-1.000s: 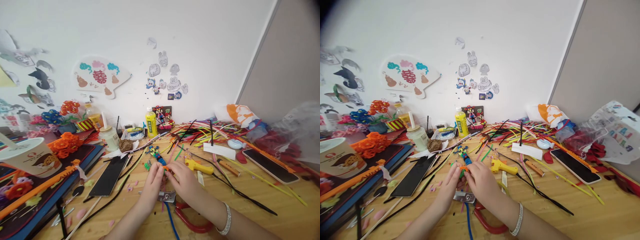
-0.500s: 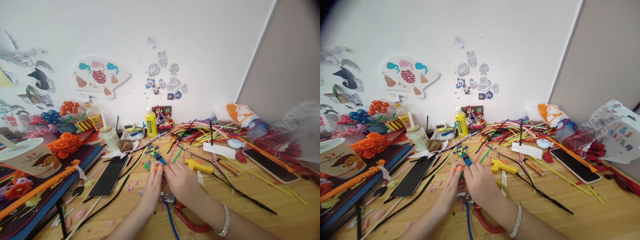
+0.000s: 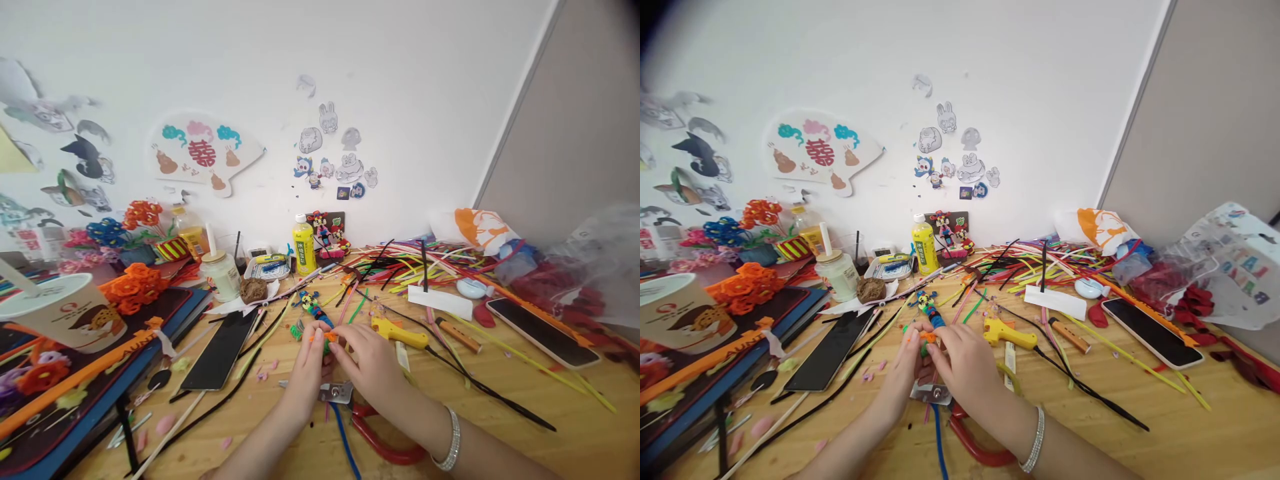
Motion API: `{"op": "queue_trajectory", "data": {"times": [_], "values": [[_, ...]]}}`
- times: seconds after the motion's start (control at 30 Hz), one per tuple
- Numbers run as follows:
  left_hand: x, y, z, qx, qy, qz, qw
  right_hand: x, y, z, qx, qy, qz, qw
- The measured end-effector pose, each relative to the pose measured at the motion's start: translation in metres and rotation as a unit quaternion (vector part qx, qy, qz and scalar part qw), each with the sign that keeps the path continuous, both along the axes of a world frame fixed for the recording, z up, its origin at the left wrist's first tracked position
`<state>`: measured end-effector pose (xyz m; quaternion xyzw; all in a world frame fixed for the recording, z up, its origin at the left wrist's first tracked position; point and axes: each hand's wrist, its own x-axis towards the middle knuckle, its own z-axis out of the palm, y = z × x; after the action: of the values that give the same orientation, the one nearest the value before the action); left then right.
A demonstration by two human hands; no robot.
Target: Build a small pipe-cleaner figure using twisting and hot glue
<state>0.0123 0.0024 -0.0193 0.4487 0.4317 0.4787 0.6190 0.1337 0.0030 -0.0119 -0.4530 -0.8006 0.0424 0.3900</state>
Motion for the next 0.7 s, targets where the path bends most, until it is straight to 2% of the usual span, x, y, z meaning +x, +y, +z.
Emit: {"op": "queue_trajectory", "data": {"times": [0.17, 0.37, 0.57, 0.7], "values": [[0.001, 0.003, -0.004, -0.005, -0.032, -0.029, 0.999, 0.000, 0.000, -0.001, 0.000, 0.034, 0.003, 0.999], [0.000, 0.003, -0.006, 0.015, -0.039, -0.033, 0.999, -0.001, -0.001, 0.001, -0.035, 0.062, -0.003, 0.997], [0.000, 0.008, -0.014, 0.016, -0.040, -0.043, 0.998, -0.004, 0.004, -0.001, -0.132, 0.141, 0.027, 0.981], [0.000, 0.008, -0.013, 0.052, -0.019, -0.040, 0.998, -0.004, 0.007, -0.001, -0.191, 0.195, 0.048, 0.961]]}}
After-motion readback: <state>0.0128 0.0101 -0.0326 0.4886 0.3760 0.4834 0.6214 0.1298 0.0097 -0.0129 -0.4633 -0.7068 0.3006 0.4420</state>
